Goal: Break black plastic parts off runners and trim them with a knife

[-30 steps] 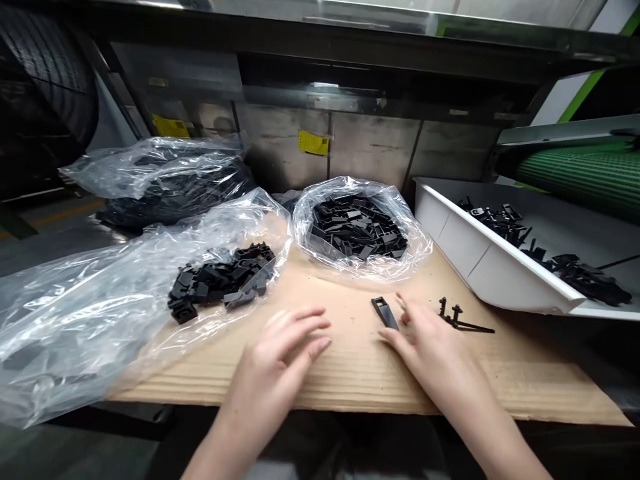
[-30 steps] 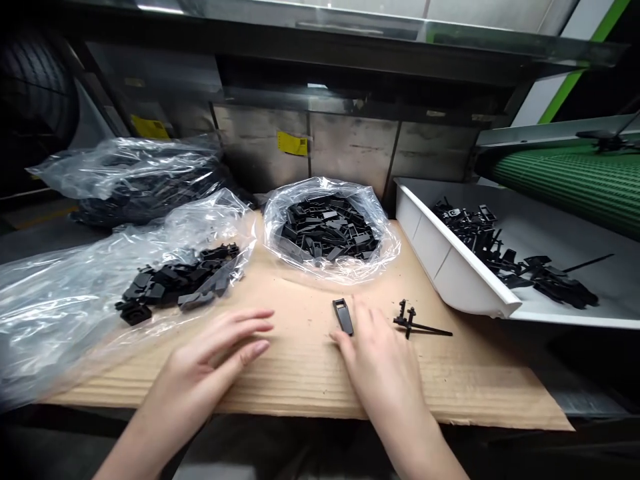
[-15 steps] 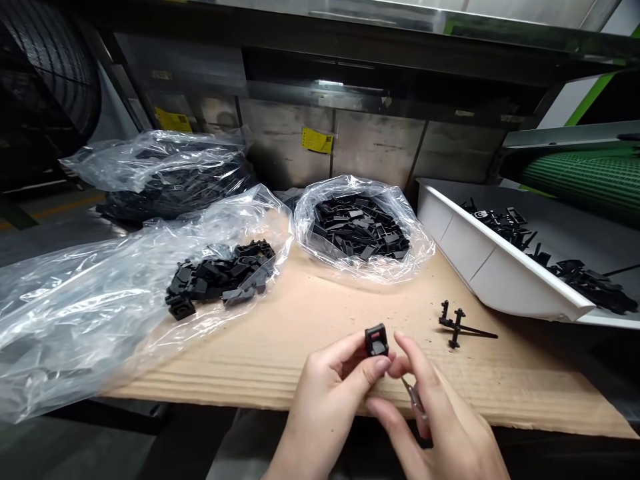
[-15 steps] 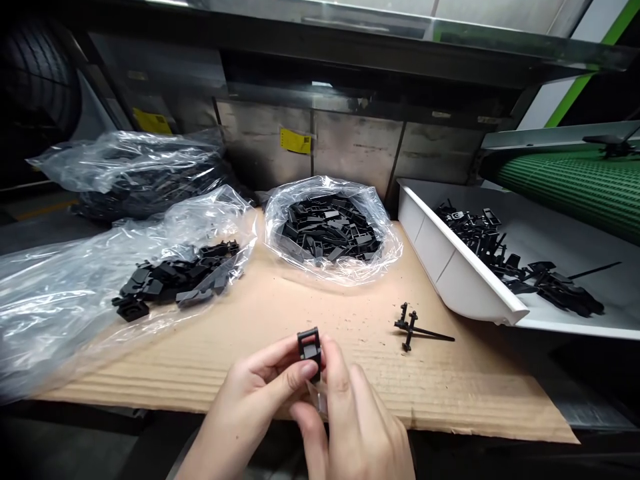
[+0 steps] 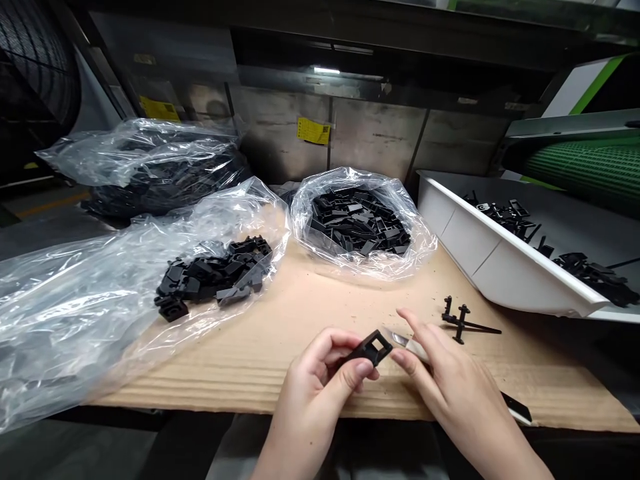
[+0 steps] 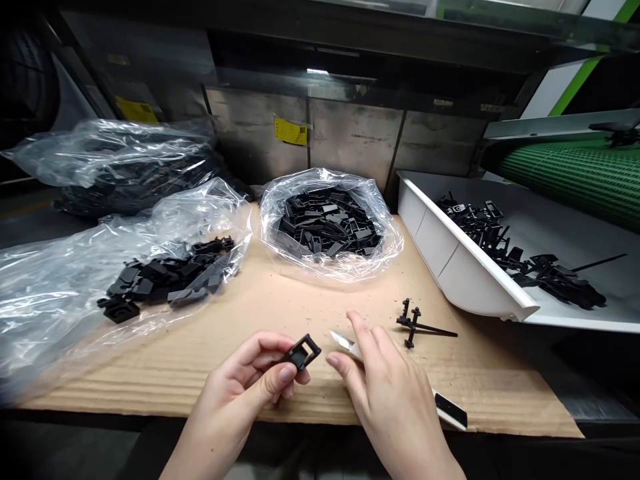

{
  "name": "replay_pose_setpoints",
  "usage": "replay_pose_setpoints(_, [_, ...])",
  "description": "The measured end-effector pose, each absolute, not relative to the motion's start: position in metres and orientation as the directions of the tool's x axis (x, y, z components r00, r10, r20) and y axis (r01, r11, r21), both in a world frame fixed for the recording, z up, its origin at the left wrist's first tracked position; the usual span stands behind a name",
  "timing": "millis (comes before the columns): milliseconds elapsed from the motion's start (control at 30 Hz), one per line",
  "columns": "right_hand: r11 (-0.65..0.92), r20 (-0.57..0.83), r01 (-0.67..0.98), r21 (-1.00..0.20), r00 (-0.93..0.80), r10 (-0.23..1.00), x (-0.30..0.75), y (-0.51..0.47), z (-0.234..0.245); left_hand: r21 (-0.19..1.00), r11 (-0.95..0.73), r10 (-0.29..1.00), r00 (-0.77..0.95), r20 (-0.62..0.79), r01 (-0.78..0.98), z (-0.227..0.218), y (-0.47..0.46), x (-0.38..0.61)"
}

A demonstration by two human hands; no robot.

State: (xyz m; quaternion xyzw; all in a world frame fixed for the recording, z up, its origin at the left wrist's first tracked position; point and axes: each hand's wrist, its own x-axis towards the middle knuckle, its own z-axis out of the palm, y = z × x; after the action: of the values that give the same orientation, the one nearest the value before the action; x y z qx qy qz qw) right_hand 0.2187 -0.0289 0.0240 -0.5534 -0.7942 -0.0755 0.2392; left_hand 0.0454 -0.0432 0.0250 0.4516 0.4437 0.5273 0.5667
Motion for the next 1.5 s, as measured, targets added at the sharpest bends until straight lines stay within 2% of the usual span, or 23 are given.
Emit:
replay_pose_setpoints(133, [0.456, 0.506, 0.841, -0.290, -0.269, 0.819, 0.228, -0.034, 0.018, 0.997, -0.067, 0.997, 0.024, 0.068, -0.040, 0.021, -0.042, 0.045])
replay_pose_setpoints(200, [0.490, 0.536, 0.816, -0.305, -0.278, 0.797, 0.233, -0.041, 0.023, 0.977, -0.185, 0.982, -0.011, 0.187, 0.107, 0.016, -0.042, 0.047])
replay_pose_setpoints(267, [0.512, 0.558, 0.818, -0.263, -0.303, 0.772, 0.235, -0.048, 0.029, 0.893, -0.353, 0.925, -0.043, 0.379, 0.279, 0.010, -0.043, 0.051])
replay_pose_setpoints(333, [0.519, 0.557, 0.832, -0.193, -0.343, 0.756, 0.233, -0.052, 0.032, 0.739, -0.517, 0.813, -0.021, 0.582, 0.431, 0.005, -0.043, 0.055])
replay_pose_setpoints(433, [0.509, 0.546, 0.852, -0.123, -0.370, 0.751, 0.226, -0.053, 0.031, 0.569, -0.629, 0.690, 0.044, 0.722, 0.530, 0.000, -0.042, 0.057])
replay_pose_setpoints(667, [0.467, 0.532, 0.876, -0.124, -0.338, 0.776, 0.218, -0.049, 0.027, 0.479, -0.681, 0.619, 0.086, 0.781, 0.554, -0.004, -0.043, 0.058])
replay_pose_setpoints(967, [0.445, 0.501, 0.874, -0.195, -0.301, 0.811, 0.223, -0.050, 0.020, 0.437, -0.690, 0.598, 0.114, 0.793, 0.577, -0.001, -0.041, 0.060])
replay_pose_setpoints(1200, [0.411, 0.531, 0.886, -0.212, -0.249, 0.810, 0.220, -0.045, 0.022, 0.429, -0.667, 0.615, 0.124, 0.779, 0.610, 0.001, -0.042, 0.062])
replay_pose_setpoints(1500, [0.381, 0.578, 0.916, -0.125, -0.244, 0.778, 0.224, -0.036, 0.018, 0.437, -0.650, 0.636, 0.130, 0.761, 0.621, 0.002, -0.042, 0.062])
